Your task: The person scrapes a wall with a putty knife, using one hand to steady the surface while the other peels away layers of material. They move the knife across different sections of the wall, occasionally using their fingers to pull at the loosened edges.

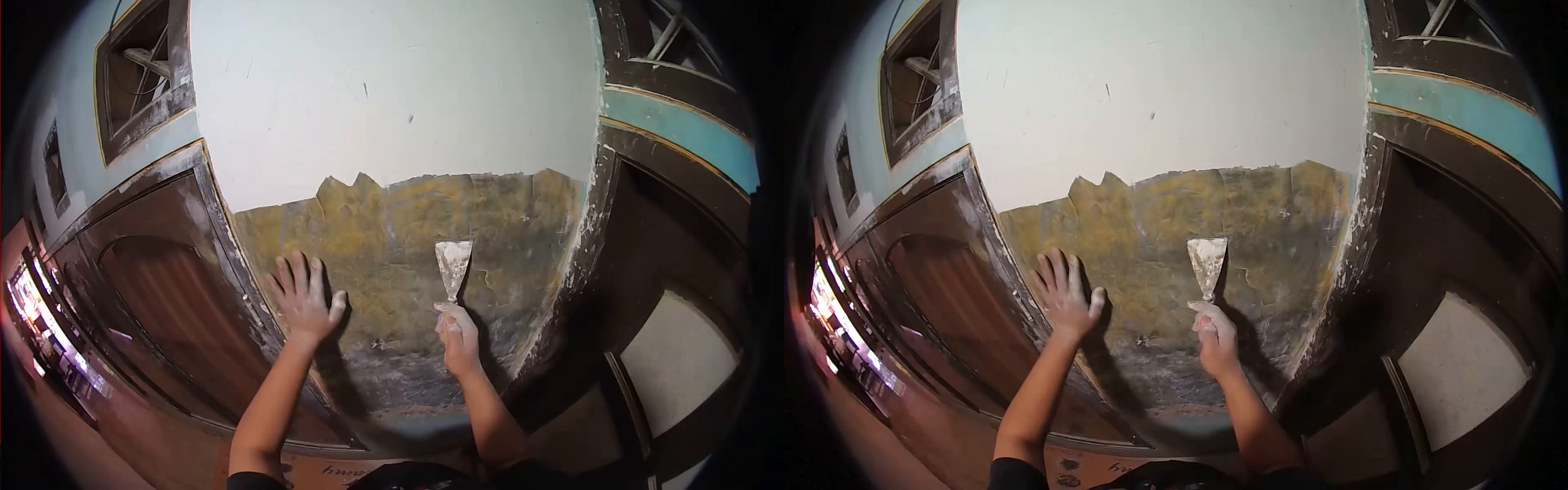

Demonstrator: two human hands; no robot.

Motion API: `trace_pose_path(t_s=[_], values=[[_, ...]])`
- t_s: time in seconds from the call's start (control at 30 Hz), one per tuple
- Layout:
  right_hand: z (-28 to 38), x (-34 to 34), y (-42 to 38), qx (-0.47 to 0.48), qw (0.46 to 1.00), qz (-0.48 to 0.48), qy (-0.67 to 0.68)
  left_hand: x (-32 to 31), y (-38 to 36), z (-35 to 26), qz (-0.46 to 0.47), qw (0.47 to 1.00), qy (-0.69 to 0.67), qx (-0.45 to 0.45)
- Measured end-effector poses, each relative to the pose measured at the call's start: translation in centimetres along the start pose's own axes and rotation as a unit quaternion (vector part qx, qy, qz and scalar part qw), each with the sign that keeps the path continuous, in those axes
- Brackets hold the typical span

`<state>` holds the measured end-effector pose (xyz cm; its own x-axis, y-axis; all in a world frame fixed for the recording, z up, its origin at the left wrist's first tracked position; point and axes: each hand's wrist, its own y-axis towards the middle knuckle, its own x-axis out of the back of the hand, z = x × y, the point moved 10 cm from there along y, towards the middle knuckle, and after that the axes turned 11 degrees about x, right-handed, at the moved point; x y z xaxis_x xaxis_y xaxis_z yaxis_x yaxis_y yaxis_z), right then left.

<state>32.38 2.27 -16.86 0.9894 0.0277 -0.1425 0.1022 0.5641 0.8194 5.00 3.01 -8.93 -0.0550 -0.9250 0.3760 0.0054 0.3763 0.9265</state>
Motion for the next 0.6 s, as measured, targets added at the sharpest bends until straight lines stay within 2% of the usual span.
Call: trace_pose_path(t_s=[0.03, 0.17, 0.27, 0.33, 0.37, 0.53, 0.6], values=[[1.6, 0.3, 1.0, 0.052, 0.998, 0.002, -0.020, -0.3, -0.9, -1.0, -0.023, 0.999, -0.007, -0.031], [4.7, 2.2, 6.2, 0.020, 0.999, -0.015, -0.043, -1.0, -2.1, -5.9, -0.011, 0.995, -0.063, -0.075], [6.9, 2.7, 8.2, 0.059, 0.996, 0.013, -0.071, -0.1, 0.0, -10.2, 0.013, 0.991, -0.064, -0.113], [6.6, 2.9, 7.7, 0.034, 0.996, 0.025, -0.077, 0.9, 2.4, -11.8, 0.017, 0.991, -0.080, -0.106], [5.7, 3.2, 7.0, 0.003, 0.999, 0.011, -0.034, 1.4, 3.8, -12.5, 0.014, 0.990, -0.082, -0.110], [7.7, 4.0, 8.6, 0.010, 0.997, -0.006, -0.078, 4.2, 10.2, -14.6, -0.009, 0.993, -0.084, -0.083], [9.1, 3.9, 9.8, 0.011, 0.996, 0.006, -0.086, 4.0, 10.7, -15.2, -0.023, 0.994, -0.081, -0.075]])
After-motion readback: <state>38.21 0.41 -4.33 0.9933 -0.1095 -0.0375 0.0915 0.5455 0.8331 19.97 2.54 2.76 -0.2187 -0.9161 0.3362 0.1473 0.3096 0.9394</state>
